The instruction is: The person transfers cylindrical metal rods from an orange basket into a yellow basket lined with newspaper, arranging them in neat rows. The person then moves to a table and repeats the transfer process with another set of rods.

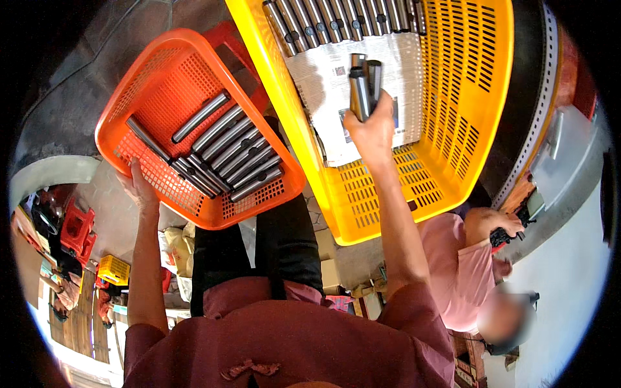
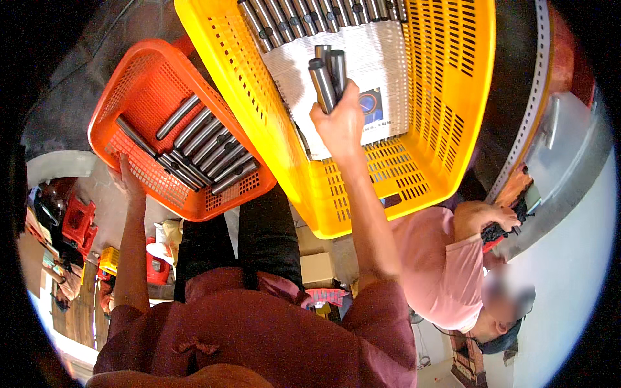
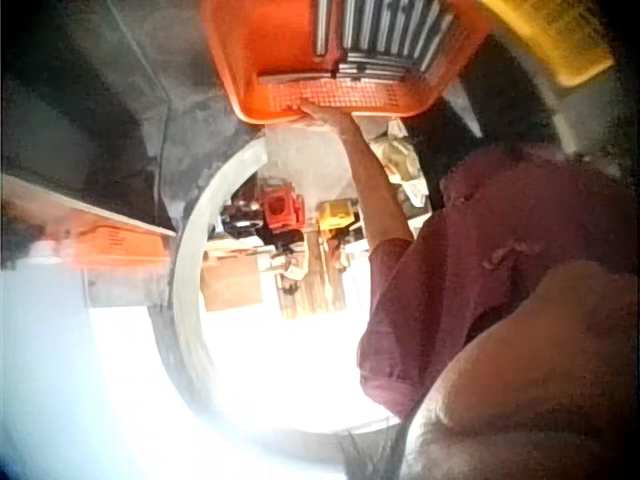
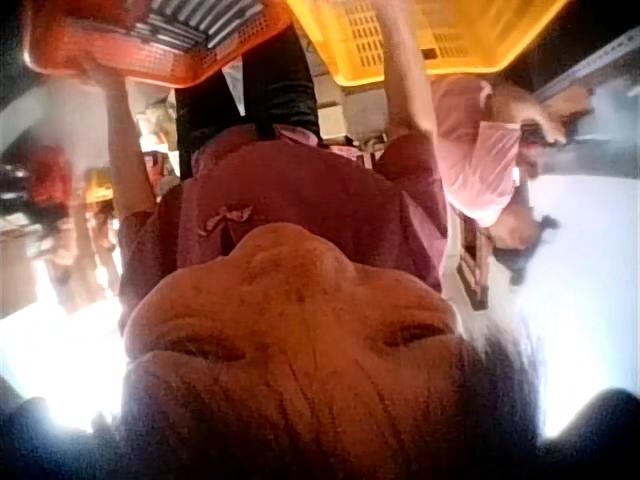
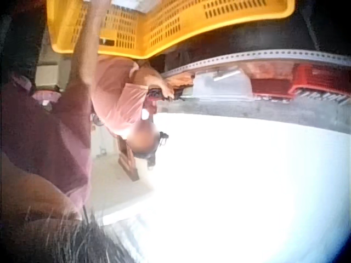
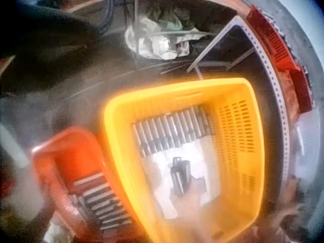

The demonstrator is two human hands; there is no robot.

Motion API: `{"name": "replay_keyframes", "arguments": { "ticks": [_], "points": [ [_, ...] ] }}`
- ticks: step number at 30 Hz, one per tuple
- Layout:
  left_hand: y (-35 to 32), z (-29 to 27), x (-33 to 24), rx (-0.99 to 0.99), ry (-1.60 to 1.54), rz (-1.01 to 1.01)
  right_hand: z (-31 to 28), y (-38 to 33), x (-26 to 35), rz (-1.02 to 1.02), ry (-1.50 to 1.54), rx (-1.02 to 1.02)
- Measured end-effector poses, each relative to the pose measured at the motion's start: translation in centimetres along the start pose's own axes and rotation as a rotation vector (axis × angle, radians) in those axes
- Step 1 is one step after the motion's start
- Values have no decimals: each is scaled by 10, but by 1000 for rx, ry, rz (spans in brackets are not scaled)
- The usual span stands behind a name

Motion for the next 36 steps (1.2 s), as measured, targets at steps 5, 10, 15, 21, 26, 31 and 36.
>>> {"name": "replay_keyframes", "arguments": {
  "ticks": [5, 10, 15, 21, 26, 31, 36],
  "points": [
    [1, 0, 9, -6, -61, -37, 92, 59, -50, -195, -130, 50],
    [-4, 8, -6, -11, -162, -82, 136, 82, -61, -224, -156, 183],
    [-1, 3, 5, 46, -208, -77, 151, 75, -73, -327, -122, 56],
    [2, 1, 9, 22, -188, -76, 144, 70, -80, -311, -60, -89],
    [4, -3, 17, 33, -190, -73, 135, 75, -77, -403, -250, -290],
    [5, -3, 17, 28, -186, -85, 141, 72, -63, -396, -385, -323],
    [3, 1, 10, 23, -177, -83, 147, 73, -67, -523, -467, -300]
  ]
}}
Point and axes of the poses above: each hand's wrist, its own y-axis towards the middle knuckle, its own z-axis out of the palm, x = y × z, the point moved 5 cm from there along y, towards the middle knuckle, and after that the axes turned 6 degrees about z, right-handed, at the moved point
